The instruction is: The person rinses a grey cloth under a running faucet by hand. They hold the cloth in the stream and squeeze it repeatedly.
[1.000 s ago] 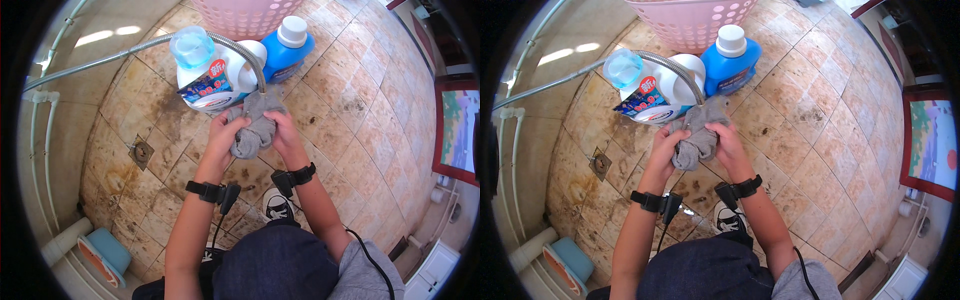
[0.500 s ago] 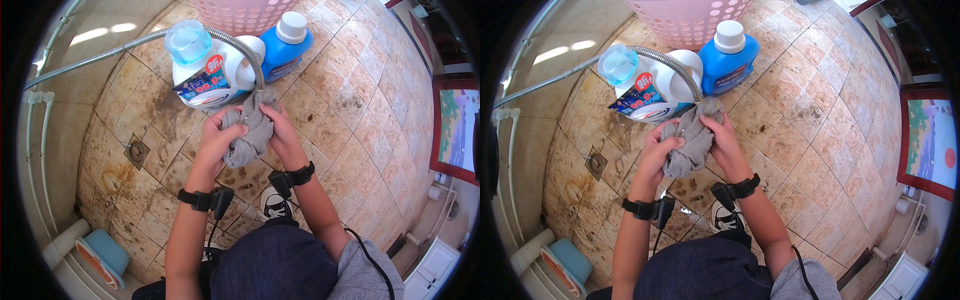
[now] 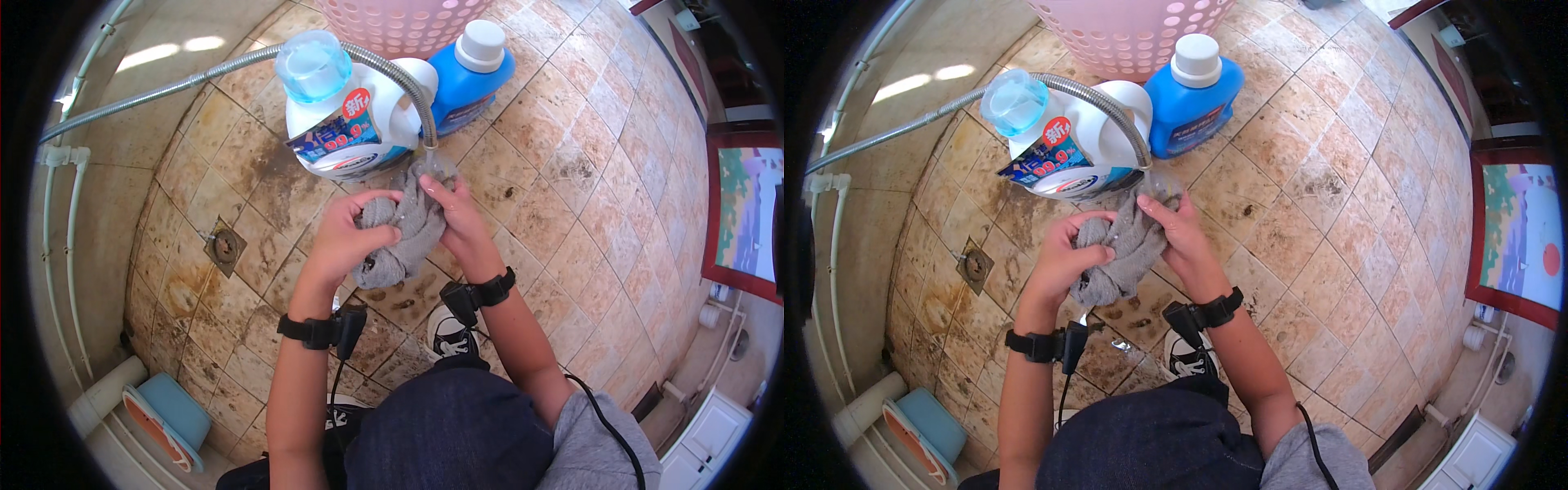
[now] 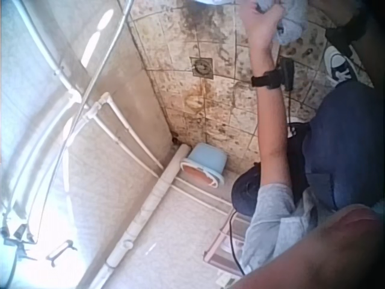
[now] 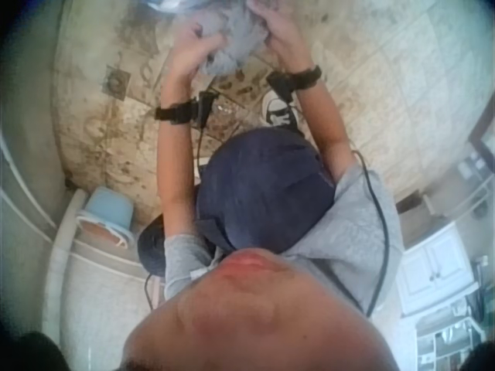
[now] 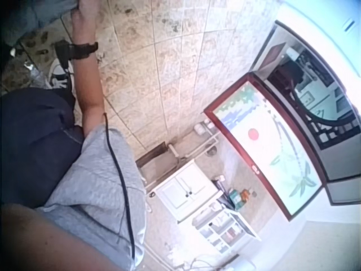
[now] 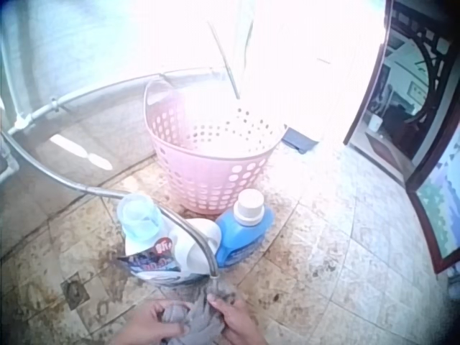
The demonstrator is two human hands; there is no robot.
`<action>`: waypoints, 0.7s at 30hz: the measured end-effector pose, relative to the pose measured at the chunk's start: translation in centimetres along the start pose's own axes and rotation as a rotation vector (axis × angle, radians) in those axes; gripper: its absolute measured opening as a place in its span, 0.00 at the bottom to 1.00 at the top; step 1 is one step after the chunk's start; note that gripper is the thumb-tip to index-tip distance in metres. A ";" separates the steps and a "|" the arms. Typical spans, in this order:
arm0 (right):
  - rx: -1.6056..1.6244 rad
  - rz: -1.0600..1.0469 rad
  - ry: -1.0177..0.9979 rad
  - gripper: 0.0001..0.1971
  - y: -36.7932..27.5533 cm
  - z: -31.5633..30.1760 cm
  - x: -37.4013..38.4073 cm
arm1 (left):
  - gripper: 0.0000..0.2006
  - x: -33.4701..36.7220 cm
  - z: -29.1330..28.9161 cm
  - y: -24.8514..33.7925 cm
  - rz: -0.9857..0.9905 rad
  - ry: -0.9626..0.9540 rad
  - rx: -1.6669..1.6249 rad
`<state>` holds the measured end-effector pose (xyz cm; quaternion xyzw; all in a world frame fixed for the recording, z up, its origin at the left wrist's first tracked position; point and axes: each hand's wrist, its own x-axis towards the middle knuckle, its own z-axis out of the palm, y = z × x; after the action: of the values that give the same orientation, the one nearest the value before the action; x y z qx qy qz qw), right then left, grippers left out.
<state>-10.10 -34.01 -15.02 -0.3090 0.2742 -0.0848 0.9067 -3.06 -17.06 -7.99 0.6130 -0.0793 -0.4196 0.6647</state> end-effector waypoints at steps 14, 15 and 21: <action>0.140 0.007 -0.054 0.21 1.8 -0.1 0.5 | 0.19 -1.1 -3.5 0.6 0.068 -0.066 0.268; 0.140 0.007 -0.053 0.21 2.0 -0.4 0.8 | 0.20 -1.2 -3.4 0.6 0.081 -0.075 0.287; 0.224 -0.005 0.024 0.16 1.9 -1.7 1.8 | 0.21 -1.3 -3.0 0.9 0.117 -0.112 0.327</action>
<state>-9.60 -34.01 -18.10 -0.2051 0.2732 -0.1210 0.9320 -1.65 -14.05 -7.39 0.6829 -0.2186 -0.3954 0.5741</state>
